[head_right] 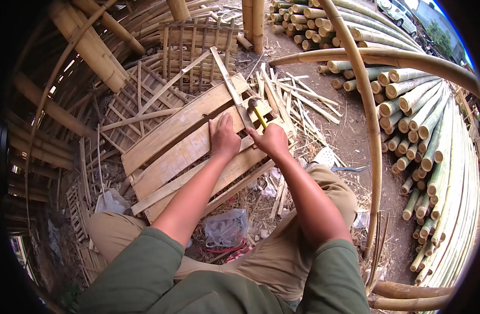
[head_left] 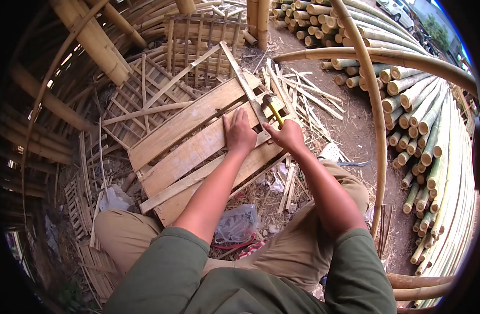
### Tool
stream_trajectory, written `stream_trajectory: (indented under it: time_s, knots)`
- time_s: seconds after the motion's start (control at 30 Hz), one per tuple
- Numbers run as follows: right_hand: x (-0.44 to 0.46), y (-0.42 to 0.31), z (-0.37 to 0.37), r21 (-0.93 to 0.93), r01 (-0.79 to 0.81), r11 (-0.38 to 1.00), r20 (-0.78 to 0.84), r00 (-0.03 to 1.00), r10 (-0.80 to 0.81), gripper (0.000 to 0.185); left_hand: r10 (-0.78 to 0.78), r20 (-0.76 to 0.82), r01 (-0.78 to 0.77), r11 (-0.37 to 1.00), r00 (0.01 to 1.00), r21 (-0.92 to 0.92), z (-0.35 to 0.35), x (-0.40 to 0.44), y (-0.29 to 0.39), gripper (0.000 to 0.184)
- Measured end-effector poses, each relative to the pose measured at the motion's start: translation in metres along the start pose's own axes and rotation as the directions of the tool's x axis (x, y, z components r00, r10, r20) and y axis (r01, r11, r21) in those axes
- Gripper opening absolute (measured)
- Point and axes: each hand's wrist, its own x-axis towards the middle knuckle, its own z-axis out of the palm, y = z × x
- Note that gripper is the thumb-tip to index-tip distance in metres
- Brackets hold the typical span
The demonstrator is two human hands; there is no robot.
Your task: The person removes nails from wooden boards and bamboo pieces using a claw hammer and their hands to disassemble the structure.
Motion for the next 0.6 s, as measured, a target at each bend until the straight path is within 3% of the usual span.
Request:
stream_trajectory:
  time_s: [0.03, 0.17, 0.27, 0.4, 0.53, 0.6]
  knots:
    - [-0.001, -0.002, -0.007, -0.035, -0.051, 0.998, -0.003, 0.999, 0.051, 0.067, -0.003, -0.003, 0.003, 1.000, 1.000, -0.001, 0.001, 0.000, 0.000, 0.049]
    - [-0.024, 0.012, -0.028, -0.055, 0.080, 0.995, -0.209, 0.974, -0.090, 0.053, -0.001, -0.038, -0.001, 0.999, 0.999, -0.034, 0.004, 0.001, -0.002, 0.048]
    - [-0.055, 0.020, -0.038, -0.055, 0.184, 0.981, -0.211, 0.959, -0.191, 0.044, -0.017, -0.130, 0.004, 0.994, 0.991, -0.106, 0.017, 0.004, -0.013, 0.048]
    - [-0.074, 0.037, -0.021, -0.006, 0.193, 0.981, -0.019, 0.981, -0.193, 0.041, -0.067, -0.231, 0.054, 0.996, 0.971, -0.064, 0.011, 0.003, -0.013, 0.050]
    - [-0.093, 0.042, -0.014, -0.011, 0.276, 0.961, -0.056, 0.960, -0.276, 0.037, -0.132, -0.264, 0.128, 0.991, 0.955, -0.034, 0.009, 0.005, -0.016, 0.050]
    - [-0.099, 0.042, -0.016, -0.005, 0.480, 0.877, -0.112, 0.871, -0.478, 0.033, -0.159, -0.245, 0.154, 0.987, 0.956, -0.040, 0.010, 0.005, -0.019, 0.051]
